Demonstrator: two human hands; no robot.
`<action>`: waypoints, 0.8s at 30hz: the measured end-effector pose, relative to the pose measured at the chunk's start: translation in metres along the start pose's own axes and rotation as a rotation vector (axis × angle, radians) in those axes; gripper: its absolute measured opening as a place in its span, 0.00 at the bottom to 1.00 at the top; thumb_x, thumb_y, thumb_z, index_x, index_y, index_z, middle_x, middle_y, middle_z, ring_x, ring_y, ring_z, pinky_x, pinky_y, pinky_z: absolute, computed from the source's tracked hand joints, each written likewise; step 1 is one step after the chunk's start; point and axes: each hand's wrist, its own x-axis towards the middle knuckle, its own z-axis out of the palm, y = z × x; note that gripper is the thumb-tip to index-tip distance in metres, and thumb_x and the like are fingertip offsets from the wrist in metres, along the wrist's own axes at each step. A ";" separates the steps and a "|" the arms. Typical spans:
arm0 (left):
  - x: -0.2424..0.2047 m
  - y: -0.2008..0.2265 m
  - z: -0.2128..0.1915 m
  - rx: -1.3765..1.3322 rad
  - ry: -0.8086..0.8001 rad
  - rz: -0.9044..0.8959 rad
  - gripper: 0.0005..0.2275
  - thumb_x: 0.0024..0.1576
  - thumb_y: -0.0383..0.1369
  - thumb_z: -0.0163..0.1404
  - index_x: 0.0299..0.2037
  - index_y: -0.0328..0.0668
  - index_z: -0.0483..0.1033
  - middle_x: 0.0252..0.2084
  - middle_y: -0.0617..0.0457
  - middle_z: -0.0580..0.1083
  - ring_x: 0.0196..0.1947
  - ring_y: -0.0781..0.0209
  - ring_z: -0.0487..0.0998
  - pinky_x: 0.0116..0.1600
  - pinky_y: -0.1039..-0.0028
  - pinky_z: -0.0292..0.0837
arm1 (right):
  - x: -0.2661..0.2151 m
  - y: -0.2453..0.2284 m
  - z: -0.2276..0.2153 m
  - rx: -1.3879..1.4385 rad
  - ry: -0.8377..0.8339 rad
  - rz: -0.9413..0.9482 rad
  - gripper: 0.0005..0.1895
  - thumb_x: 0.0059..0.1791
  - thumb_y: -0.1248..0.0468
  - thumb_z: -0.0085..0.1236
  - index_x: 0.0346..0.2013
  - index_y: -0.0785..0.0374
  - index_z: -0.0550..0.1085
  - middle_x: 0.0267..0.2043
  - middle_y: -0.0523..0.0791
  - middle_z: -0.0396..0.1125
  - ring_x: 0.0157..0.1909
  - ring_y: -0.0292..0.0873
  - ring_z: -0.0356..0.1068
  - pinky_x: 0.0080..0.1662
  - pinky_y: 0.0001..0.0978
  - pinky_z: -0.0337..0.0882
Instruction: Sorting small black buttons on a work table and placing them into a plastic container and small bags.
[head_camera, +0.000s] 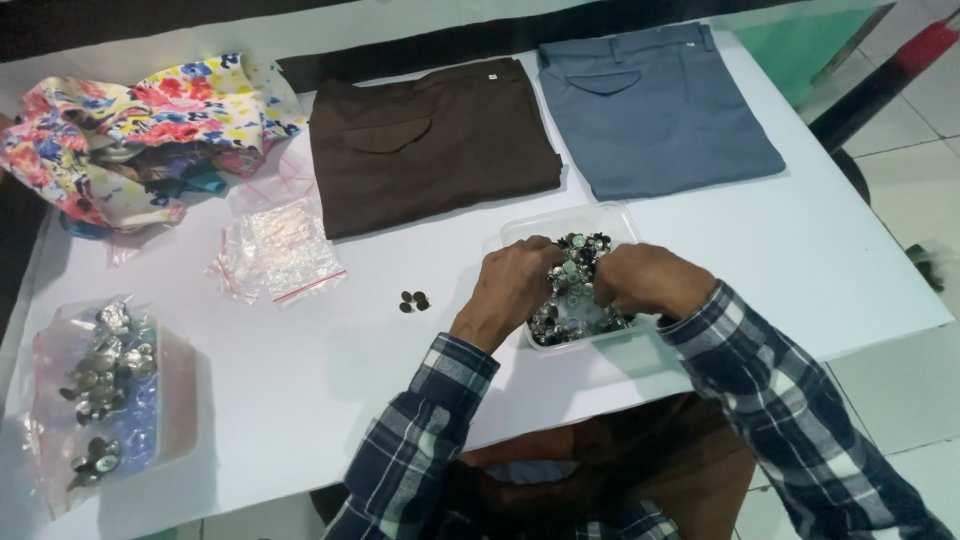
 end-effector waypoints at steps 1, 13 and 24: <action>-0.002 0.003 -0.005 0.000 -0.001 0.001 0.18 0.51 0.25 0.54 0.51 0.53 0.75 0.53 0.52 0.74 0.49 0.51 0.80 0.53 0.60 0.77 | 0.015 0.005 0.016 0.001 0.000 0.001 0.13 0.43 0.64 0.64 0.42 0.58 0.81 0.41 0.53 0.77 0.47 0.56 0.78 0.43 0.45 0.78; -0.001 0.012 -0.010 -0.074 0.014 -0.056 0.19 0.54 0.18 0.45 0.54 0.49 0.73 0.54 0.50 0.73 0.51 0.51 0.79 0.54 0.59 0.76 | 0.003 -0.009 0.004 0.318 0.218 -0.164 0.16 0.48 0.70 0.59 0.50 0.60 0.80 0.45 0.52 0.77 0.48 0.52 0.78 0.48 0.37 0.77; -0.002 0.001 0.003 -0.087 0.039 -0.084 0.16 0.57 0.24 0.49 0.54 0.52 0.73 0.54 0.51 0.74 0.51 0.53 0.79 0.56 0.63 0.76 | 0.012 -0.011 0.005 0.341 0.337 -0.195 0.13 0.47 0.72 0.52 0.41 0.66 0.81 0.36 0.55 0.78 0.40 0.56 0.79 0.39 0.39 0.77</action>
